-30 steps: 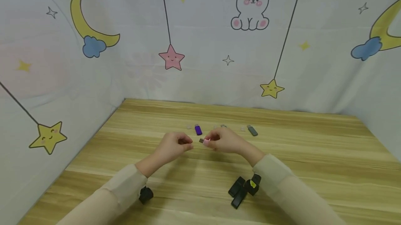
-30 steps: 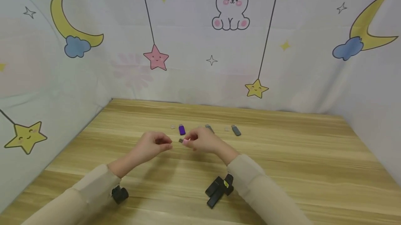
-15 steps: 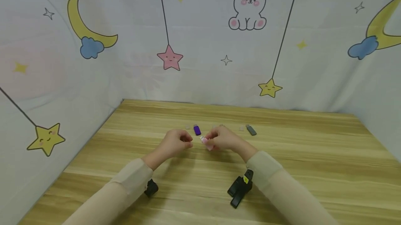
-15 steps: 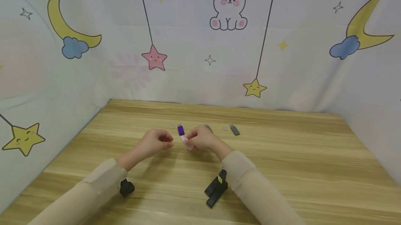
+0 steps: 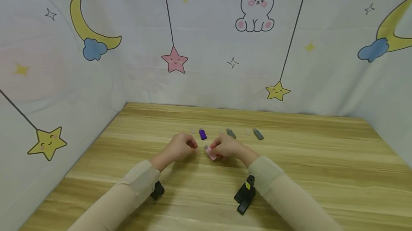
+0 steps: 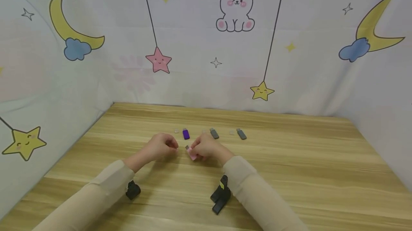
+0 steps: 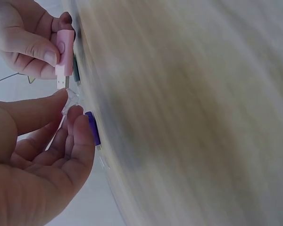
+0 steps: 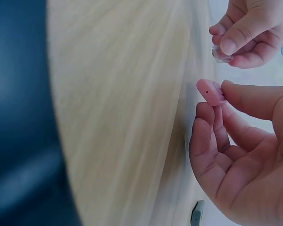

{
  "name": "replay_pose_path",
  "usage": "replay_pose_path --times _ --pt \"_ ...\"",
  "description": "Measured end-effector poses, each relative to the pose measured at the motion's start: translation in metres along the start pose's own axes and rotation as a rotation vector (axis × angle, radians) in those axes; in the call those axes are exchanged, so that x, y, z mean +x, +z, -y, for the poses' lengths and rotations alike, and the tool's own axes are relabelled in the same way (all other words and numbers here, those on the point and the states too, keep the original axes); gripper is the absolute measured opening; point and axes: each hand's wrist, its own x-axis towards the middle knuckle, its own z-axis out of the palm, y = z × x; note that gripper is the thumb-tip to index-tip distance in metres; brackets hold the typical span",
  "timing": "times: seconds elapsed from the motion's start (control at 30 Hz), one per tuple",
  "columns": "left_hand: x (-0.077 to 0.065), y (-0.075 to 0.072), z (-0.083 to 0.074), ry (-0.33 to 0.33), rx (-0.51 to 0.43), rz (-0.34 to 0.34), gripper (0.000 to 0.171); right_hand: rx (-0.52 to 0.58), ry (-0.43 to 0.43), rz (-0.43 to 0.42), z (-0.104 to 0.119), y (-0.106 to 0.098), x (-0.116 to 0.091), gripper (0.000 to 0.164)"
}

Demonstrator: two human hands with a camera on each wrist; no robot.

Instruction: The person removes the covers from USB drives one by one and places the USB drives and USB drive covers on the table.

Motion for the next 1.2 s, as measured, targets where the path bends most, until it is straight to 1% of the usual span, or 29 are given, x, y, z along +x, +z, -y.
replay_pose_path --times 0.1,0.23,0.4,0.67,0.8,1.03,1.2 --pt "0.001 0.000 0.001 0.001 0.009 0.018 0.006 -0.006 0.011 0.001 0.001 0.002 0.001 0.015" --pt "0.001 0.000 0.002 -0.030 0.003 0.050 0.007 0.001 0.024 0.014 0.002 0.006 0.002 0.014" --pt "0.001 0.002 0.000 -0.073 -0.022 0.080 0.008 0.070 0.061 0.034 0.003 0.011 0.002 0.012" --pt "0.001 0.004 0.000 -0.107 -0.024 0.100 0.008 0.136 0.087 0.024 0.008 0.015 0.001 0.009" --pt "0.001 0.004 0.000 -0.100 -0.026 0.112 0.008 0.147 0.096 0.005 0.009 0.016 0.000 0.007" --pt "0.000 0.002 0.000 -0.087 -0.038 0.142 0.007 0.143 0.107 -0.027 0.011 0.019 -0.003 0.012" --pt "0.000 0.002 0.000 -0.083 -0.038 0.159 0.006 0.144 0.123 -0.045 0.013 0.021 -0.003 0.012"
